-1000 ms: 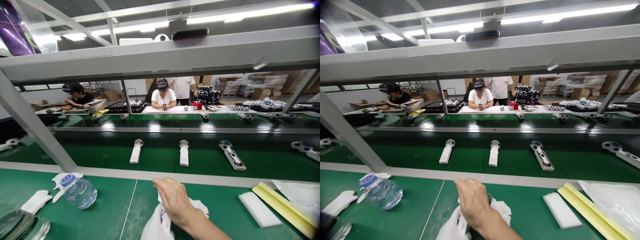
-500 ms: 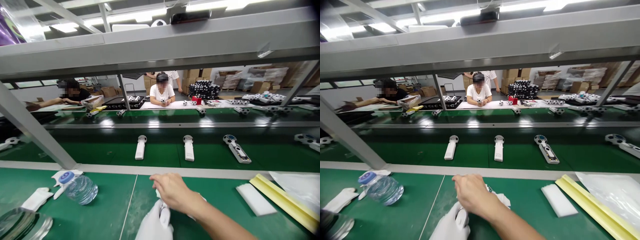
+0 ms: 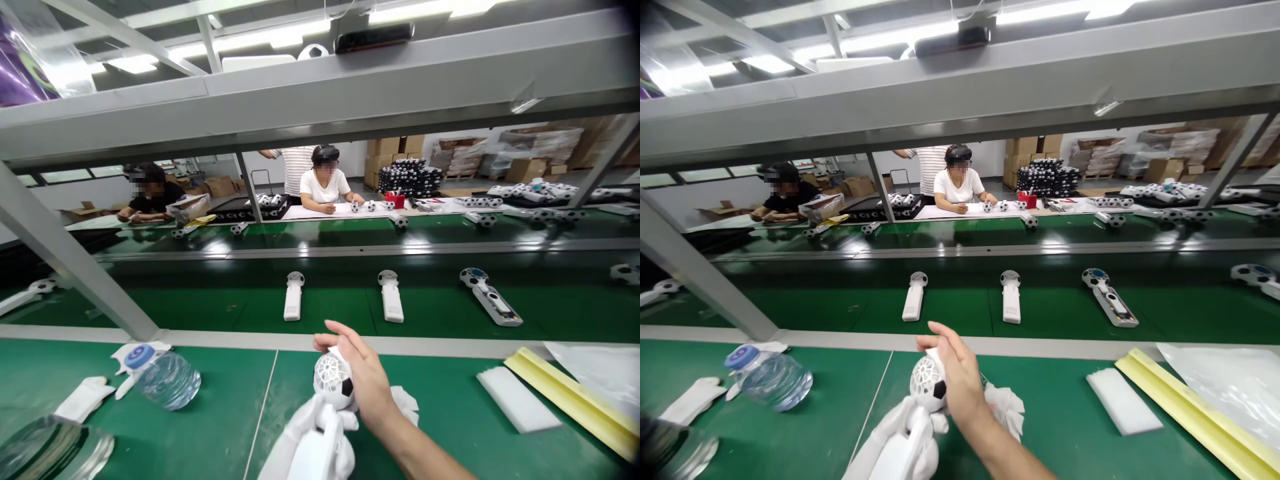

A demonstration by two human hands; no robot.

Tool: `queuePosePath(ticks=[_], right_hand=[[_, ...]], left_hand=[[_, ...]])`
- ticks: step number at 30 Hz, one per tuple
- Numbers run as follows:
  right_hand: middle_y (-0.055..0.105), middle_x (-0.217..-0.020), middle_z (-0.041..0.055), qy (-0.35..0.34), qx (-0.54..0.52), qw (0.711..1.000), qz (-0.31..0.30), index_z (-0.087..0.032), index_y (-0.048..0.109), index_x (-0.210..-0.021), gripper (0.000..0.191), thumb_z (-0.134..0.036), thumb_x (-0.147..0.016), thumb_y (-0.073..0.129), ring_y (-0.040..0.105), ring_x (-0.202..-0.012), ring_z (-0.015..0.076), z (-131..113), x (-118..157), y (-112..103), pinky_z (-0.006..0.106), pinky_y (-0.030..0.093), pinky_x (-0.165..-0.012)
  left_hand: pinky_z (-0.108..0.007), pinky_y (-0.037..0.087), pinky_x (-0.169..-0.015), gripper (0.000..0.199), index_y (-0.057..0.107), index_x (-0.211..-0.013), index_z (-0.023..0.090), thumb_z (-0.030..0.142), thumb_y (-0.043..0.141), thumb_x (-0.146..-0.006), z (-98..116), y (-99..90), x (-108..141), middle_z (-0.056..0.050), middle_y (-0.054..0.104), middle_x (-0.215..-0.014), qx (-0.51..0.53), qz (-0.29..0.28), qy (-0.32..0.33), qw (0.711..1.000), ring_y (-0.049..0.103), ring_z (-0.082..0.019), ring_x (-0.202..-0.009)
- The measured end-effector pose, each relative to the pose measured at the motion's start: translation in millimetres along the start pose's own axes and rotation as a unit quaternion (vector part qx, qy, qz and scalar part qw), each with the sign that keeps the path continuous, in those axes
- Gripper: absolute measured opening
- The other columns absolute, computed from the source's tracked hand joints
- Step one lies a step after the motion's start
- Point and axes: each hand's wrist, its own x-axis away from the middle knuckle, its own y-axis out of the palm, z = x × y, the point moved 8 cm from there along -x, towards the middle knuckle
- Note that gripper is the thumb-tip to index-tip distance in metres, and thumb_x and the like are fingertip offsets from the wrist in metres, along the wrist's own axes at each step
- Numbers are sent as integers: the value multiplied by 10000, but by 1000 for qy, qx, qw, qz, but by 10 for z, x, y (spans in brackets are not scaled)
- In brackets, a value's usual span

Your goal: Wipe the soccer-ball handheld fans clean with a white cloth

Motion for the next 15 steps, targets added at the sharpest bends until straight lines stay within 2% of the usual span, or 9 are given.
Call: queuePosePath(ticks=[3,5,7,9,10,13,15], right_hand=[[648,-1078,68,-128,203,970,-25,-234,559,-1174,342,-387,-910,405,558,-1034,236,-224,116,102,393,385,-947],[659,-1050,61,-131,243,960,-52,-237,573,-1155,328,-369,-915,392,569,-1010,231,-241,96,145,398,382,-945],[674,-996,77,-57,194,977,-64,-206,584,-1117,317,-361,-905,405,589,-968,235,-137,-8,116,406,406,-908],[681,-945,107,57,81,992,-82,-158,582,-1080,305,-347,-878,452,616,-913,247,56,-107,94,409,444,-841],[682,-925,120,112,12,989,-93,-136,578,-1067,302,-334,-858,484,630,-879,252,164,-134,101,407,464,-800],[677,-911,136,254,-158,949,-99,-102,575,-1042,303,-252,-780,580,656,-786,262,480,-140,120,417,504,-716],[673,-912,152,287,-212,933,-49,-79,581,-1014,299,-168,-730,611,660,-767,268,611,-154,36,414,522,-683]], left_hand=[[-360,507,-732,318,544,-1074,168,411,515,-870,-57,-33,-60,-76,578,-1012,10,2,-10,1000,567,-182,-872],[-361,506,-734,331,544,-1076,165,421,514,-869,-101,-38,-80,-77,580,-1013,17,4,-14,1000,569,-182,-872],[-362,507,-733,351,542,-1082,159,437,503,-871,-139,-43,-89,-77,585,-1005,25,9,-16,1000,574,-180,-863],[-363,510,-724,363,544,-1080,163,456,493,-871,-164,-52,-91,-77,592,-987,33,16,-16,999,577,-179,-851],[-362,512,-719,367,545,-1079,167,464,489,-871,-170,-56,-90,-76,594,-978,37,19,-16,999,578,-179,-845],[-356,515,-705,392,536,-1091,160,479,481,-870,-170,-66,-73,-76,592,-969,48,24,-19,998,580,-177,-831],[-355,515,-699,403,530,-1100,160,486,481,-869,-156,-79,-51,-77,589,-971,58,26,-21,998,579,-178,-831]])
